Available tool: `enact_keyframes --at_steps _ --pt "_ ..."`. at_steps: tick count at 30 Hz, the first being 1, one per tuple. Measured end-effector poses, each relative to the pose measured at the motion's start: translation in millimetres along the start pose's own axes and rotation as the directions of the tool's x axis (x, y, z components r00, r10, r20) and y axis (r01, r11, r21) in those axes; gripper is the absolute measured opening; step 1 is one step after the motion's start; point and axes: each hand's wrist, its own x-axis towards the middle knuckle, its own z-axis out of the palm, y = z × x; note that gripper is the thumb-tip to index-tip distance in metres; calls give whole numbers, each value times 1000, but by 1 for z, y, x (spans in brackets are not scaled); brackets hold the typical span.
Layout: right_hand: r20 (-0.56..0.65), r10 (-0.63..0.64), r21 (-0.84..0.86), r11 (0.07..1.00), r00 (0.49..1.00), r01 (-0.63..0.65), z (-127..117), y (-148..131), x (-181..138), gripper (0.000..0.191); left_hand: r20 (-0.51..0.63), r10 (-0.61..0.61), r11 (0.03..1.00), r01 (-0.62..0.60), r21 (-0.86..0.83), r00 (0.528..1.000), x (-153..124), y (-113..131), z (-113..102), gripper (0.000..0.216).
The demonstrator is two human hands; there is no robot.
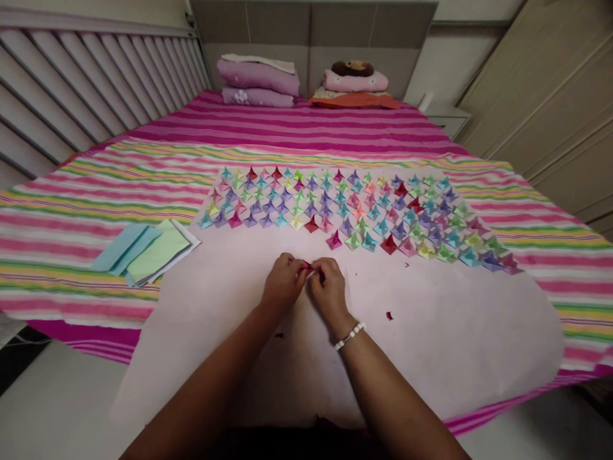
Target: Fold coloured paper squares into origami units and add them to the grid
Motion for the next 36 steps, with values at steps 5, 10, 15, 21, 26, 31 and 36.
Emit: enact_keyframes --at_steps 5,10,15,21,26,31,36 --pt "-13 -1 -1 1000 1000 1 0 -1 0 25 47 0 1000 1 -16 999 3 0 -11 16" --pt "-5 -3 28 1000 1000 3 0 -3 0 30 220 55 997 -41 -67 974 4 -8 -30 33" --pt "-22 -19 53 998 1000 21 2 -4 0 31 271 51 999 -52 -4 961 8 -14 -44 31" --pt "-102 -12 41 999 995 16 3 -2 1 39 207 14 999 -24 43 978 14 -6 -47 14" --pt "-196 25 22 1000 980 -21 0 -5 1 36 85 -66 994 58 94 994 20 6 -40 13" --pt "-233 81 49 996 969 -71 -1 -6 1 36 2 -120 988 119 103 993 33 16 -23 17" --pt "-237 106 71 993 966 -92 1 -4 1 36 -15 -142 984 143 106 990 52 24 -4 17"
